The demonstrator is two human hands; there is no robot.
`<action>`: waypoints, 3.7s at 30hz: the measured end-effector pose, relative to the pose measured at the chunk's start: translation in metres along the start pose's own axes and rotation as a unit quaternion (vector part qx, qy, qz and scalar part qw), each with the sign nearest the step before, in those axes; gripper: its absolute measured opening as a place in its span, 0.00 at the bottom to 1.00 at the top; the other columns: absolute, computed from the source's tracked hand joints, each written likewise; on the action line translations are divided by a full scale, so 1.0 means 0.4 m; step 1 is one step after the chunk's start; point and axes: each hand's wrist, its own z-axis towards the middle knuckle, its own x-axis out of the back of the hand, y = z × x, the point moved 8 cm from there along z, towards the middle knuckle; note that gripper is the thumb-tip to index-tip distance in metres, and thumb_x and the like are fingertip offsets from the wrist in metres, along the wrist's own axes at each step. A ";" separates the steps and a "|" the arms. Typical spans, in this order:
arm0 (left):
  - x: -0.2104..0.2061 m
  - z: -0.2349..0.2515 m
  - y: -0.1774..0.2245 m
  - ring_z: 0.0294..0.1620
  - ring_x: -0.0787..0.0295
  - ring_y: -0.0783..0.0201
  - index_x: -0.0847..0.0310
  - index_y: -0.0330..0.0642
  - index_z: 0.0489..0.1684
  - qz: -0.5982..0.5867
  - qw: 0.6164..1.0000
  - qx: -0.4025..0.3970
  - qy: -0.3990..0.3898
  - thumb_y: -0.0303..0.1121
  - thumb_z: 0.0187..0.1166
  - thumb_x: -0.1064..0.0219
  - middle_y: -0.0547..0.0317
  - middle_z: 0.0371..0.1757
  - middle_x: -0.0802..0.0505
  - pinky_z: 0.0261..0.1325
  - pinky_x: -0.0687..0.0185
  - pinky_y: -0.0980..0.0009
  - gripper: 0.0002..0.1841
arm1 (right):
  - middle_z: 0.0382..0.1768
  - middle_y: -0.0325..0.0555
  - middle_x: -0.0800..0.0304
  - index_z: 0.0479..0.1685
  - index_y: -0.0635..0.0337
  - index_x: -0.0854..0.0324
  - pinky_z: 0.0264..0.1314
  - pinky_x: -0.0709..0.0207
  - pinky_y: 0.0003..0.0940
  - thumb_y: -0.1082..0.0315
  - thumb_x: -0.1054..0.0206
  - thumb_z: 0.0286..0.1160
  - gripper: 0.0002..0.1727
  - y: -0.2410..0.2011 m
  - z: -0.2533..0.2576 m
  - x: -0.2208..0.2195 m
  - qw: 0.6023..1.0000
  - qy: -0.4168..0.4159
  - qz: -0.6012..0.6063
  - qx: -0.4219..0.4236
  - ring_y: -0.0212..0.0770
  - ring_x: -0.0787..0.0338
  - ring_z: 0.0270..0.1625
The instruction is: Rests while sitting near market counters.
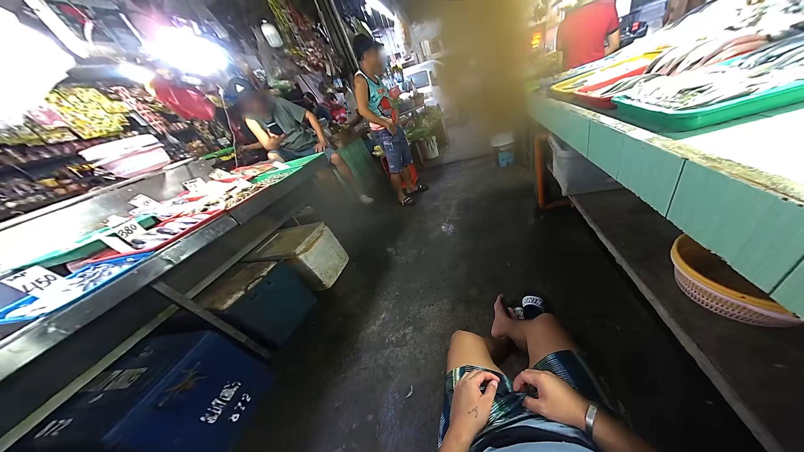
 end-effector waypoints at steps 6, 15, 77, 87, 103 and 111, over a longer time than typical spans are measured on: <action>-0.019 0.009 0.026 0.62 0.14 0.75 0.06 0.61 0.48 0.011 1.000 -0.013 -0.009 0.49 0.84 0.40 0.76 0.52 0.05 0.74 0.24 0.64 0.15 | 0.52 0.45 0.08 0.55 0.54 0.11 0.66 0.18 0.42 0.62 0.28 0.70 0.15 0.016 -0.024 0.016 1.000 0.022 0.012 -0.005 0.40 0.10 0.57; -0.004 -0.001 0.009 0.62 0.15 0.76 0.06 0.61 0.49 0.009 1.000 -0.007 -0.005 0.48 0.84 0.41 0.76 0.52 0.05 0.73 0.24 0.65 0.15 | 0.52 0.44 0.08 0.55 0.53 0.12 0.67 0.18 0.41 0.61 0.28 0.71 0.15 0.004 -0.010 0.003 1.000 0.007 0.003 0.001 0.39 0.10 0.56; -0.009 0.004 0.015 0.62 0.15 0.75 0.06 0.61 0.48 0.013 1.000 -0.012 -0.006 0.48 0.84 0.41 0.77 0.52 0.05 0.74 0.25 0.64 0.15 | 0.53 0.45 0.08 0.56 0.53 0.11 0.67 0.18 0.44 0.61 0.28 0.71 0.16 0.010 -0.012 0.007 1.000 0.011 -0.003 -0.002 0.41 0.10 0.57; -0.007 0.005 0.016 0.62 0.15 0.76 0.06 0.62 0.48 0.012 1.000 -0.010 -0.005 0.48 0.84 0.41 0.77 0.52 0.05 0.74 0.25 0.64 0.14 | 0.53 0.43 0.08 0.56 0.52 0.11 0.67 0.18 0.43 0.60 0.28 0.70 0.16 0.013 -0.010 0.007 1.000 0.009 0.000 -0.007 0.40 0.10 0.57; -0.006 0.003 0.018 0.61 0.14 0.76 0.06 0.61 0.47 0.009 1.000 -0.015 0.001 0.48 0.84 0.40 0.76 0.51 0.05 0.73 0.24 0.64 0.14 | 0.53 0.45 0.08 0.56 0.54 0.11 0.67 0.18 0.43 0.61 0.28 0.71 0.16 0.003 -0.013 0.010 1.000 0.009 0.003 -0.006 0.40 0.10 0.57; -0.004 0.003 0.019 0.61 0.14 0.76 0.06 0.61 0.48 0.011 1.000 -0.017 0.000 0.48 0.84 0.40 0.76 0.51 0.05 0.73 0.24 0.64 0.15 | 0.53 0.45 0.09 0.56 0.54 0.12 0.67 0.18 0.42 0.62 0.28 0.72 0.15 0.000 -0.014 0.010 1.000 0.005 0.006 -0.008 0.40 0.10 0.57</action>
